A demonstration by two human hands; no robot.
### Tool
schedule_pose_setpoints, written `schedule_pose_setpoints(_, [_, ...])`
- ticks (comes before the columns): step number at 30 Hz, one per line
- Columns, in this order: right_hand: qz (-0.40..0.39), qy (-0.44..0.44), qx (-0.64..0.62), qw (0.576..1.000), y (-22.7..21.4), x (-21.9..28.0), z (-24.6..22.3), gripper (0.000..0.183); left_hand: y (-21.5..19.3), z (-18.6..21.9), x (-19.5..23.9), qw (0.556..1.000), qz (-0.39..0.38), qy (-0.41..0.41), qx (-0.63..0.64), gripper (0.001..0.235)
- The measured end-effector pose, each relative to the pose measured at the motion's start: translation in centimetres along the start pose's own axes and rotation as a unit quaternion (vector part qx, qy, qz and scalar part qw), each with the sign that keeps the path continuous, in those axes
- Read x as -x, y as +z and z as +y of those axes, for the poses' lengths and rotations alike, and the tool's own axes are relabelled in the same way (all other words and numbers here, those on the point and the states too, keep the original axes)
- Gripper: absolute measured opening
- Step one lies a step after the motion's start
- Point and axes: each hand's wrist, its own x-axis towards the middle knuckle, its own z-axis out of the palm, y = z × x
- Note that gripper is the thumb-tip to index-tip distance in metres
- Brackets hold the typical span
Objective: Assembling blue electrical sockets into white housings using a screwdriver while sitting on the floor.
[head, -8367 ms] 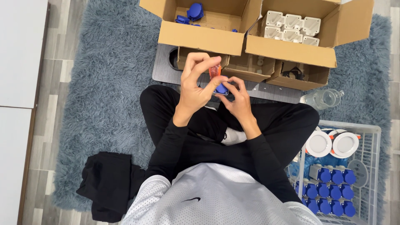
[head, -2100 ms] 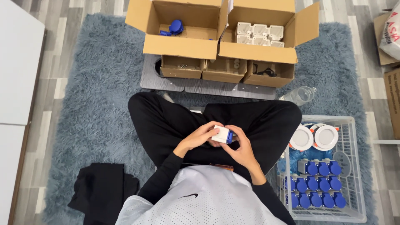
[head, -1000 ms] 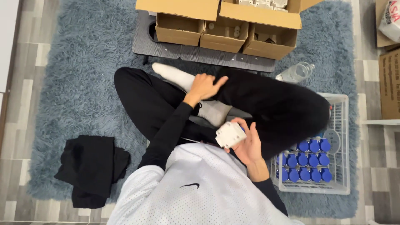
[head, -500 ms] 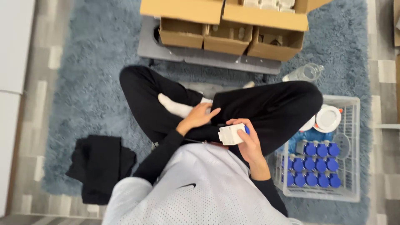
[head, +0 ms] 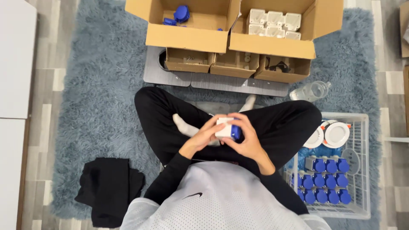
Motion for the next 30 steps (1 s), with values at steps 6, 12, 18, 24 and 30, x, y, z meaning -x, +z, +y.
schedule_pose_setpoints(6, [-0.016, 0.106, -0.107, 0.988, -0.3, -1.2, 1.8, 0.073, 0.2, 4.5, -0.9, 0.988, 0.036, 0.092, -0.119, 0.064])
schedule_pose_setpoints(12, [-0.022, 0.174, -0.098, 0.980, -0.3, -1.4, 2.7, 0.079, -0.1, 5.6, -0.9, 0.978, 0.051, 0.106, -0.170, 0.070])
schedule_pose_setpoints(18, [-0.007, 0.153, -0.033, 0.988, -0.7, -1.6, 3.2, 0.068, 0.1, 6.1, -1.3, 0.978, 0.024, 0.116, -0.171, 0.069])
schedule_pose_setpoints(24, [0.048, 0.175, 0.021, 0.983, -4.7, 0.2, 0.7, 0.068, -1.2, 4.8, -1.4, 0.969, -0.054, 0.069, -0.229, 0.090])
schedule_pose_setpoints(30, [0.196, 0.149, 0.134, 0.960, -16.0, 9.0, -2.4, 0.064, -2.2, 2.9, -3.1, 0.916, -0.006, 0.027, -0.400, 0.051])
